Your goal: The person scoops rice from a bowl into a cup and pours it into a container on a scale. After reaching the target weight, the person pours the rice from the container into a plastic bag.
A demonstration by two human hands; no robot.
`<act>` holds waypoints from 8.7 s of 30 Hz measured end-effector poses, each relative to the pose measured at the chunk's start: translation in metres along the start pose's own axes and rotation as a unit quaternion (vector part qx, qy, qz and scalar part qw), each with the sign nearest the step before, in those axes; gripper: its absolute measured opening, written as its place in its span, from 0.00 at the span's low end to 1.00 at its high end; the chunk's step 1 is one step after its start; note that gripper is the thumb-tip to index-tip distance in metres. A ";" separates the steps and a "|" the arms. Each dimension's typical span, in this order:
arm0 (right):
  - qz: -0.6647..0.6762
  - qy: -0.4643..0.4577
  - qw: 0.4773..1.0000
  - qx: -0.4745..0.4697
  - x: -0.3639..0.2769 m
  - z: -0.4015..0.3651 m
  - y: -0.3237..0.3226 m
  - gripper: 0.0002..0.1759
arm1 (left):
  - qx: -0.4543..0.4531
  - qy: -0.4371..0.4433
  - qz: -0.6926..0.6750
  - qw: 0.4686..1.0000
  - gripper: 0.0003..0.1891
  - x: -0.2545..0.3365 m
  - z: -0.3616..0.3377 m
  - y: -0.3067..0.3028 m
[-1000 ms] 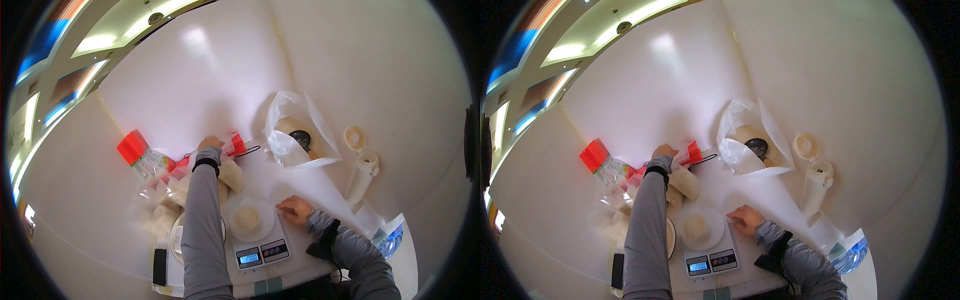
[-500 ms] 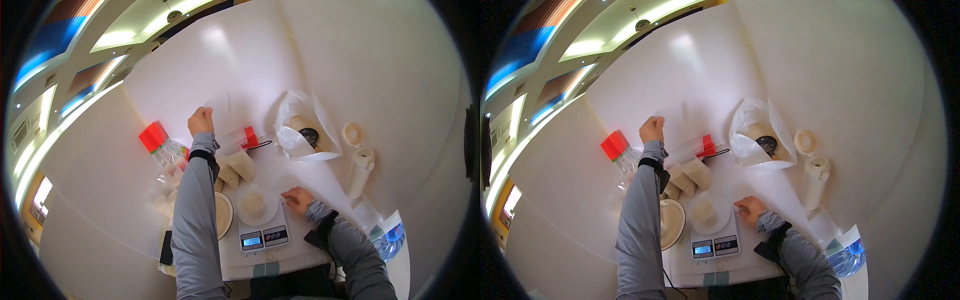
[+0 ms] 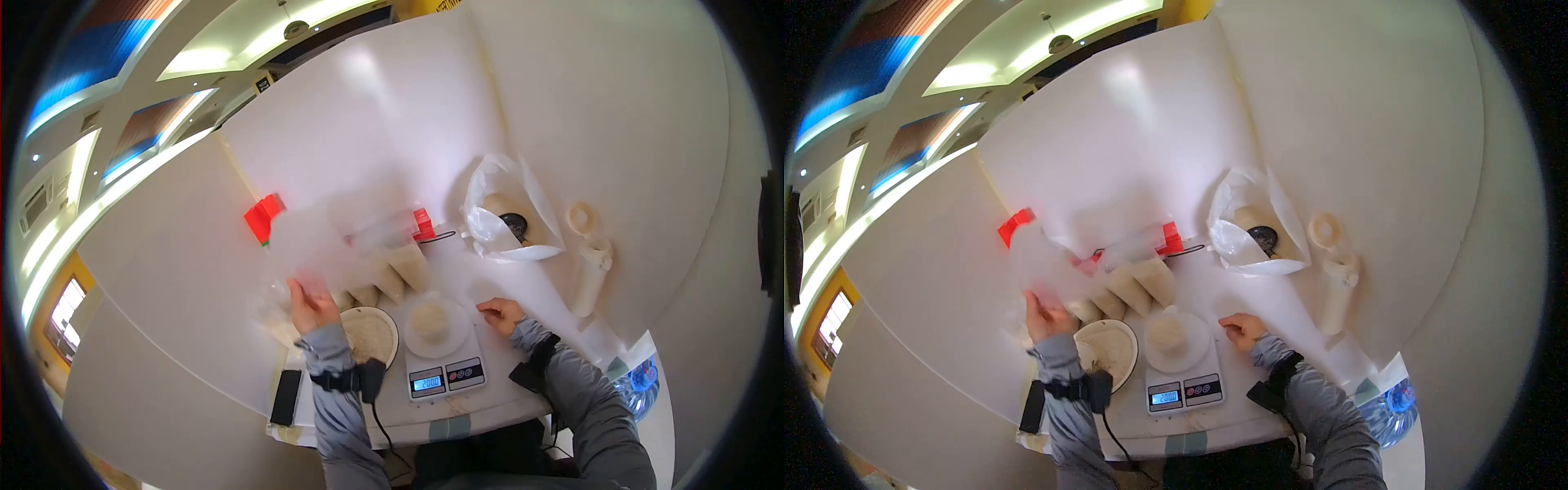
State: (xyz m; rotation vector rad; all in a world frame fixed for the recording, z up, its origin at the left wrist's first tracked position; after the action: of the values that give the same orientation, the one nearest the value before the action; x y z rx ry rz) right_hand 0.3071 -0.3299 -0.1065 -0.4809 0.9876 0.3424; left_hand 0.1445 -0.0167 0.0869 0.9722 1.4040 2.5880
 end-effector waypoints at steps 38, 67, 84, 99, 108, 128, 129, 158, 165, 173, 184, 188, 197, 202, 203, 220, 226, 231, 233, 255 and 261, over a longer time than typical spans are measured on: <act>-0.444 0.127 0.840 -0.284 0.160 0.222 0.055 0.39 | -0.066 -0.279 -0.406 0.868 0.12 -0.074 -0.096 -0.081; 0.013 0.366 0.930 -0.028 0.092 0.136 0.003 0.20 | -0.109 -0.298 -0.437 0.841 0.15 -0.076 -0.098 -0.080; -0.317 0.173 0.920 -0.152 0.100 0.165 0.067 0.12 | -0.235 -0.328 -0.398 0.824 0.12 -0.070 -0.096 -0.072; -0.364 0.089 0.920 -0.112 0.056 0.142 0.055 0.11 | -0.102 -0.264 -0.418 0.863 0.13 -0.067 -0.095 -0.064; 0.037 -0.011 0.983 -0.177 -0.120 0.119 0.051 0.06 | -0.127 -0.247 -0.477 0.834 0.12 -0.057 -0.096 -0.058; -0.506 0.072 0.825 -0.242 0.020 0.180 0.043 0.17 | -0.092 -0.226 -0.438 0.865 0.12 -0.064 -0.091 -0.071; -0.487 0.092 0.833 -0.245 0.039 0.179 0.046 0.19 | -0.093 -0.226 -0.437 0.865 0.12 -0.064 -0.090 -0.071; -0.336 0.058 0.889 -0.305 0.029 0.100 0.050 0.34 | -0.099 -0.280 -0.465 0.834 0.12 -0.069 -0.094 -0.074; 0.117 0.368 0.922 -0.039 0.081 0.102 0.018 0.23 | -0.130 -0.282 -0.463 0.830 0.13 -0.070 -0.093 -0.080; 0.121 0.276 0.949 -0.090 0.076 0.099 0.016 0.19 | -0.153 -0.288 -0.461 0.825 0.12 -0.074 -0.092 -0.084; 0.229 0.128 0.963 -0.051 -0.084 0.112 0.022 0.14 | -0.122 -0.250 -0.442 0.853 0.13 -0.065 -0.092 -0.070; 0.158 0.059 0.980 -0.103 -0.146 0.096 0.047 0.13 | -0.093 -0.231 -0.437 0.864 0.14 -0.070 -0.090 -0.085; -0.091 -0.109 0.981 -0.132 -0.159 0.084 0.065 0.13 | -0.102 -0.239 -0.447 0.856 0.14 -0.062 -0.092 -0.069; 0.075 0.036 0.994 -0.065 -0.112 0.100 0.030 0.09 | -0.111 -0.238 -0.465 0.845 0.14 -0.065 -0.090 -0.074; 0.074 0.036 0.994 -0.065 -0.101 0.101 0.025 0.09 | -0.113 -0.234 -0.472 0.842 0.14 -0.064 -0.090 -0.074; -0.371 0.216 0.901 -0.062 0.061 0.089 -0.029 0.09 | -0.109 -0.219 -0.464 0.852 0.11 -0.060 -0.088 -0.066; -0.423 0.238 0.871 -0.072 0.073 0.088 -0.022 0.11 | -0.109 -0.221 -0.440 0.864 0.13 -0.064 -0.088 -0.081; -0.413 0.184 0.889 -0.067 0.058 0.084 -0.018 0.12 | -0.126 -0.236 -0.469 0.842 0.13 -0.059 -0.090 -0.070; -0.406 0.155 0.898 -0.076 0.047 0.086 -0.011 0.12 | -0.132 -0.235 -0.443 0.855 0.13 -0.056 -0.091 -0.066; 0.018 0.010 1.000 -0.022 -0.152 0.052 0.064 0.04 | -0.125 -0.192 -0.462 0.857 0.14 -0.049 -0.088 -0.062; 0.150 0.028 0.988 0.009 -0.153 0.031 0.067 0.21 | -0.109 -0.196 -0.438 0.870 0.13 -0.053 -0.091 -0.068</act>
State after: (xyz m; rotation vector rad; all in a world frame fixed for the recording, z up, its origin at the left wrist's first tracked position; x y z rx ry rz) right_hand 0.2186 -0.2658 0.0240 -0.3261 1.1203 0.5926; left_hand 0.1212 -0.0609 -0.0279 0.5695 1.0521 1.7003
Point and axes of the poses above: each hand's wrist, its own z-axis towards the middle knuckle, its own y-axis out of the palm, x = y × z, the point moved 9 cm from there along z, towards the middle knuckle, and after that the axes turned 10 degrees about z, right-handed, at the moved point
